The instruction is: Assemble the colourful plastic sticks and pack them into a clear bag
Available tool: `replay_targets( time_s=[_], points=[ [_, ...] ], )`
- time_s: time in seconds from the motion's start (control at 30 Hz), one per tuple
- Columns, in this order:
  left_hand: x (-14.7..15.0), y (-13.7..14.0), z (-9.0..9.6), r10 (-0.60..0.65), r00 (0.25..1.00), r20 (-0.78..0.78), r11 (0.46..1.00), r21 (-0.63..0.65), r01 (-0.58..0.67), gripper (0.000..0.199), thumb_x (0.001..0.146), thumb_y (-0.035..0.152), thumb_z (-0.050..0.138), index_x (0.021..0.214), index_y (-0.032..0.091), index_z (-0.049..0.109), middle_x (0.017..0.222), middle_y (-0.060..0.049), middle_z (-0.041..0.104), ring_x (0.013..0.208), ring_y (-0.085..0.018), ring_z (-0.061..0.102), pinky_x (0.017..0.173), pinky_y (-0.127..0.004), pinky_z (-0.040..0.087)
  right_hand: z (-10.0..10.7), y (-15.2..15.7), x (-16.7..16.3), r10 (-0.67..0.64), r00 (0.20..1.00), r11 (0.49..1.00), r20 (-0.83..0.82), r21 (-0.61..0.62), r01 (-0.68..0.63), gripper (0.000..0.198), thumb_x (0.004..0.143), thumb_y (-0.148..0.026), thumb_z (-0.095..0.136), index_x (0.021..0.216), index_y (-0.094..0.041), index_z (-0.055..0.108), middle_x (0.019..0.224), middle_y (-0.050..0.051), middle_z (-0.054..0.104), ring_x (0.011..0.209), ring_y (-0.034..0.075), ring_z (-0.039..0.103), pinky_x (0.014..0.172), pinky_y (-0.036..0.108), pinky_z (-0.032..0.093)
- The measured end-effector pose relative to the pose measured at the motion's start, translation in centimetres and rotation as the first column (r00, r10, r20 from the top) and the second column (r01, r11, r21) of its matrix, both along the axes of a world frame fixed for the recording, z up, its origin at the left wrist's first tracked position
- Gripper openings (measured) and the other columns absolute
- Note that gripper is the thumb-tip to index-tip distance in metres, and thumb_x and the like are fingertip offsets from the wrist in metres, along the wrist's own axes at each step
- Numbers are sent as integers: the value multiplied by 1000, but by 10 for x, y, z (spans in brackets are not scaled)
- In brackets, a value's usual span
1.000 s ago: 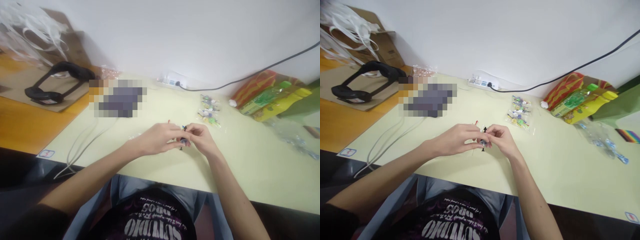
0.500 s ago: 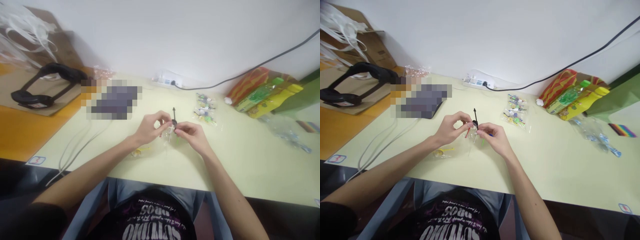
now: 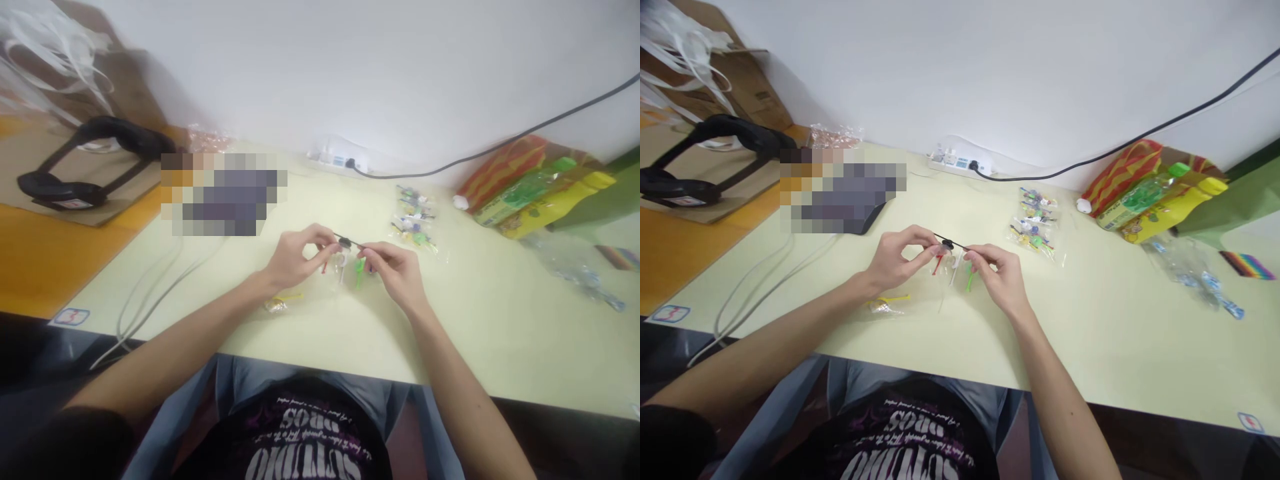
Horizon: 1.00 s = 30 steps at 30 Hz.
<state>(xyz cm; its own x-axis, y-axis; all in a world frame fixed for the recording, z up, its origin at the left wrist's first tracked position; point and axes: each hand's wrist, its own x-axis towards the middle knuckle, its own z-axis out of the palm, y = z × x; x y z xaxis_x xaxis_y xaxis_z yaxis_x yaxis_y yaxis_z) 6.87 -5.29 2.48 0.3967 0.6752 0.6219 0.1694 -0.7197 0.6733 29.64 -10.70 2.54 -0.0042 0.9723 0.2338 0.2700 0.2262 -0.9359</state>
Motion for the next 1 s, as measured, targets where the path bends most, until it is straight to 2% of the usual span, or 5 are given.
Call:
replay_targets(
  time_s=[0.17,0.3,0.5,0.77,1.0],
  points=[
    [-11,5,-2,-34,994,-102,998,58,40,12,99,30,65,96,19,68,79,-1,74,61,-9,64,61,-24,51,5,1,7,-108,994,990,7,95,107,23,88,-43,76,89,-21,81,81,6,74,66,18,64,63,34,52],
    [-28,16,7,-77,949,-307,994,46,95,16,100,33,62,102,21,73,85,-3,74,75,-15,63,72,-29,50,15,1,21,-144,989,986,-35,83,146,21,82,-43,81,81,-22,78,76,5,70,61,17,58,57,33,47],
    [-35,23,10,-240,813,-530,968,-66,243,19,100,40,63,103,31,81,115,-7,68,113,-24,56,105,-43,48,22,0,41,43,996,986,-78,-158,-55,30,79,-43,83,69,-19,68,55,-3,51,50,10,39,48,27,31],
    [-28,15,3,-349,742,-572,937,-182,299,19,100,38,62,103,34,80,118,-7,61,118,-26,52,110,-48,45,22,-2,35,298,955,901,-6,-330,-283,36,79,-44,82,66,-16,64,60,-3,53,56,8,40,54,25,31],
    [-30,18,-2,-386,752,-534,922,-236,305,14,97,37,67,93,26,74,118,-6,59,119,-26,50,107,-43,42,11,0,18,325,941,895,93,-353,-274,37,79,-50,82,74,-14,78,60,0,60,56,10,42,54,26,33]
  ],
)
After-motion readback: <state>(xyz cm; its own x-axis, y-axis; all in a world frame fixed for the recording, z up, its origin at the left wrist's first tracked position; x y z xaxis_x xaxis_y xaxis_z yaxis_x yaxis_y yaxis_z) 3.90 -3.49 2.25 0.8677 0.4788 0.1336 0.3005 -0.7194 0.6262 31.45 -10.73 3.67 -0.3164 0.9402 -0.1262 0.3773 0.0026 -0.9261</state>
